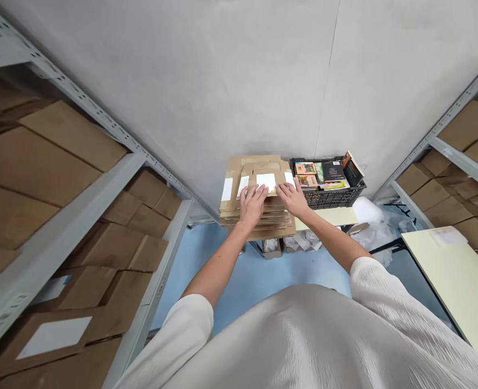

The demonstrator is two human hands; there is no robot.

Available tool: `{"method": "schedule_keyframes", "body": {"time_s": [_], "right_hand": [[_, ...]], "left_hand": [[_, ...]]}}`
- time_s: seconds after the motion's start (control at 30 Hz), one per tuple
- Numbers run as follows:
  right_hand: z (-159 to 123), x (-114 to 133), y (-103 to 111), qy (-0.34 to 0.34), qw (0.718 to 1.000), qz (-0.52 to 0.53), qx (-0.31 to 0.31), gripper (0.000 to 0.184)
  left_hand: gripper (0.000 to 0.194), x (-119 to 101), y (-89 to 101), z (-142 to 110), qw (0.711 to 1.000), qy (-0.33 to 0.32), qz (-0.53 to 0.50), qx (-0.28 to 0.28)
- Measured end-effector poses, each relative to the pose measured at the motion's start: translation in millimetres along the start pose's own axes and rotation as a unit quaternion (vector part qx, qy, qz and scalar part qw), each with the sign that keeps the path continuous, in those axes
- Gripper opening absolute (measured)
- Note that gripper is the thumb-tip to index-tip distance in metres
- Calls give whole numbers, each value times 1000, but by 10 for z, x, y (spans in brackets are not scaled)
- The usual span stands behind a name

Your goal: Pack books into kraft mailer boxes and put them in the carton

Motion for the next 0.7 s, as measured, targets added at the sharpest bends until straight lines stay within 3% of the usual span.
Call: {"method": "schedule_keyframes", "body": {"time_s": [0.2, 0.37, 0.53, 0.7], "right_hand": [[-283, -523, 379, -42, 998, -6, -44, 50], [-800, -1116, 734, -94, 994, -22, -61, 52], [-1565, -1887, 1048, -182, 982, -50, -17, 56], [-2622, -2692, 1453, -284, 955, -80, 32, 58]], "left_hand": [[58, -484, -116, 427, 997, -61, -34, -29], [56, -1176, -416, 853, 989, -128, -66, -20], [60, -2182, -895, 1248, 978, -183, -90, 39], [64, -3501, -1420, 1540, 955, -253, -122, 93]]}}
Point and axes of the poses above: each hand's wrist, its own z-axis towards the middle knuckle, its own y-axis out of the back of the hand, x = y × z, the point moved 10 cm from there along z, towards the middle knuckle, and after that the axes turned 7 degrees about -y, right-handed, at the moved point
